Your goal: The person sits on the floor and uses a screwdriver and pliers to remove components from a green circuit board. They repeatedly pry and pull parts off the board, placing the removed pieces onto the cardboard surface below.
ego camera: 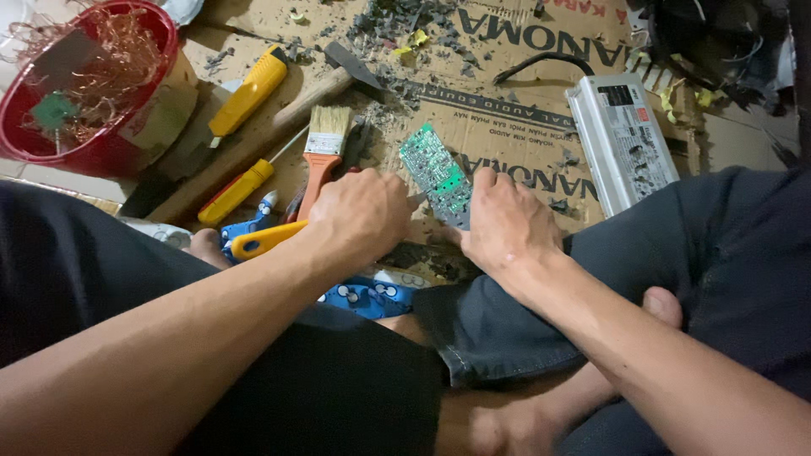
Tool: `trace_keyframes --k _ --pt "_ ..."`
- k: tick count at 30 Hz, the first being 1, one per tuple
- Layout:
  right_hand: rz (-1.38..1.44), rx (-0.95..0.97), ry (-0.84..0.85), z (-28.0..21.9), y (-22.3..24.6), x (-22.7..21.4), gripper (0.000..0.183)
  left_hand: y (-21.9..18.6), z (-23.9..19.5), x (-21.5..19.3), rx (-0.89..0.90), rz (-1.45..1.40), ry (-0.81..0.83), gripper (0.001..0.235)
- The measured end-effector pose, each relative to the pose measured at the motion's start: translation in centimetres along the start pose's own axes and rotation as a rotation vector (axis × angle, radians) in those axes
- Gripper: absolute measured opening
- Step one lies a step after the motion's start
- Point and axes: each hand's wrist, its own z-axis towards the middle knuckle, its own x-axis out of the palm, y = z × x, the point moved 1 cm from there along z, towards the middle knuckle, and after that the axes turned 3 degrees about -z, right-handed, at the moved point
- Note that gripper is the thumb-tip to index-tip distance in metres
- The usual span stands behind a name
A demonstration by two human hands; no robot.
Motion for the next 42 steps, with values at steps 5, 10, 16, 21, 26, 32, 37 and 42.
trace_keyframes --k 5,10,16,21,26,32,37,42 --pt "-0.037 0.01 0.008 0.5 -0.1 1.1 0.065 -1.0 -1.4 -1.3 -0.082 -0.078 0.068 0.035" --pt "-0.073 -0.019 -0.006 1.0 -0.2 2.3 0.07 -0.1 0.1 0.3 -0.187 -0.289 0.15 0.033" --pt "-0.051 -0.004 -0.031 0.3 -0.2 1.9 0.073 -0.3 -0.5 0.1 -0.055 -0.048 0.043 0.033" --pt "-0.108 -0.003 -0.043 1.6 -1.1 3.8 0.073 0.4 0.8 1.9 0.009 0.019 0.013 0.027" --pt "-0.067 -0.001 -0.056 0.1 0.6 1.7 0.065 1.2 4.5 3.9 0.162 0.198 0.198 0.026" --pt "-0.053 -0.009 -0.039 0.8 -0.5 2.5 0.071 1.5 3.4 3.6 -0.03 -0.154 0.174 0.044" --pt "0.003 -0.031 -0.046 0.2 -0.6 1.5 0.076 0.0 -0.1 -2.0 -0.12 -0.356 -0.023 0.048" --pt "-0.014 0.006 -0.058 0.4 -0.5 1.9 0.057 0.1 -0.7 -1.5 -0.022 0.065 -0.079 0.048"
